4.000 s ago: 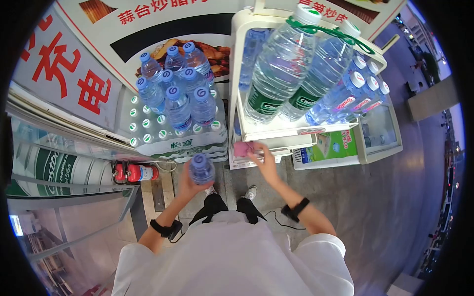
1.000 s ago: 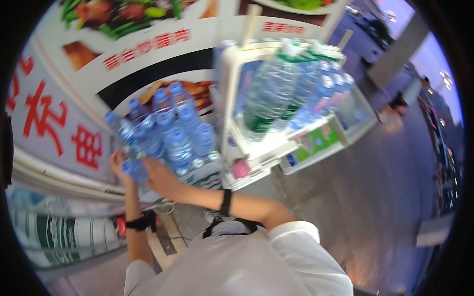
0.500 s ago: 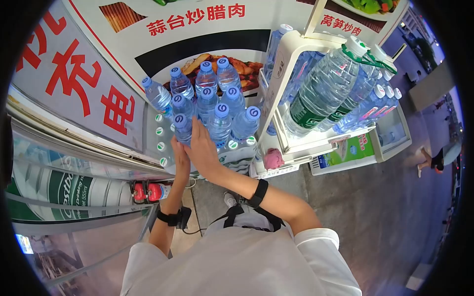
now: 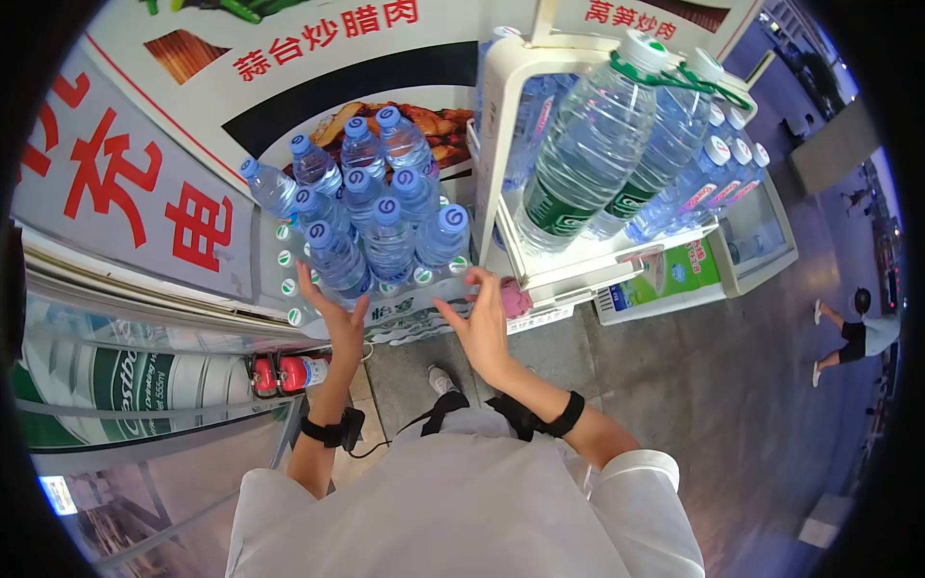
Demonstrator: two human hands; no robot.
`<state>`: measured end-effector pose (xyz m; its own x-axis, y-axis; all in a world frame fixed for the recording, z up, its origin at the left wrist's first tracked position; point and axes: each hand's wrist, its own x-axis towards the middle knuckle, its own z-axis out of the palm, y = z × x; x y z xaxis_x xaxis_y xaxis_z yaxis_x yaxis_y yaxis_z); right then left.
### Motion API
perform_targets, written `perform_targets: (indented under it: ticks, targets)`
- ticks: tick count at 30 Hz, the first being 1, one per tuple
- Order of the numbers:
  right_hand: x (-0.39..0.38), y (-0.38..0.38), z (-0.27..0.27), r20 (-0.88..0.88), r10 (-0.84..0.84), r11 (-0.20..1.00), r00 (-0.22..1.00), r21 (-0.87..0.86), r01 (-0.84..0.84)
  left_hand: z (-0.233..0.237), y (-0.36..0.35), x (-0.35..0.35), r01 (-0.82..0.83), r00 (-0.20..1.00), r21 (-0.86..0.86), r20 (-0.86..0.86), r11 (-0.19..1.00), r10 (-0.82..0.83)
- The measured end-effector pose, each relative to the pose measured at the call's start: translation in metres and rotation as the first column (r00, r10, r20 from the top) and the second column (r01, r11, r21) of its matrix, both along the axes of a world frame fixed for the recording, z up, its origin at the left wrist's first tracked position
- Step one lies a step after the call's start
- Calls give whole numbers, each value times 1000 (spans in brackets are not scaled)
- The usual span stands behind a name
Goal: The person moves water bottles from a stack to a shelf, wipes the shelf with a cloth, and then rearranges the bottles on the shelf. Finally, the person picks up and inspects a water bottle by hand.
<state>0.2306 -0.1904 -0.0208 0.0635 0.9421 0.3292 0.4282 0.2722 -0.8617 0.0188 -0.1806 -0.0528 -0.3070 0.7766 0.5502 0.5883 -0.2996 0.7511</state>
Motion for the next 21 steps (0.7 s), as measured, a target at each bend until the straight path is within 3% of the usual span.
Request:
perform_targets:
  ticks: [2, 3, 6, 7, 10, 13, 16, 18, 21]
  targets:
    - [12, 2, -2, 142, 130, 991, 981, -32, -126, 3, -3, 4, -35, 996, -11, -77, 999, 34]
    - [19, 2, 1, 222, 269, 960, 937, -138, -243, 3, -3, 4, -32, 998, -12, -60, 999, 31]
    - [57, 2, -35, 229, 632, 766, 740, -330, -552, 1, -6, 3, -45, 998, -32, -45, 998, 44]
    - [74, 3, -58, 208, 701, 679, 682, -486, -550, 2, -10, 2, -63, 995, -42, -77, 997, 59]
    - [134, 1, -124, 315, 645, 712, 696, -580, -396, 9, -25, 10, -110, 987, -78, -128, 991, 100]
    - [176, 13, -137, 299, 567, 716, 768, -640, -280, 9, -44, 29, -174, 979, -74, -119, 982, 165]
    - [200, 49, -155, 327, 322, 875, 888, -461, -148, 2, -69, 56, -274, 955, -62, -131, 960, 265]
    - [210, 90, -184, 384, 300, 944, 873, -250, -215, -4, -92, 82, -314, 946, -45, -103, 948, 308]
    - [208, 144, -209, 438, 283, 949, 853, -1, -314, -23, -123, 121, -390, 919, -43, -78, 920, 386]
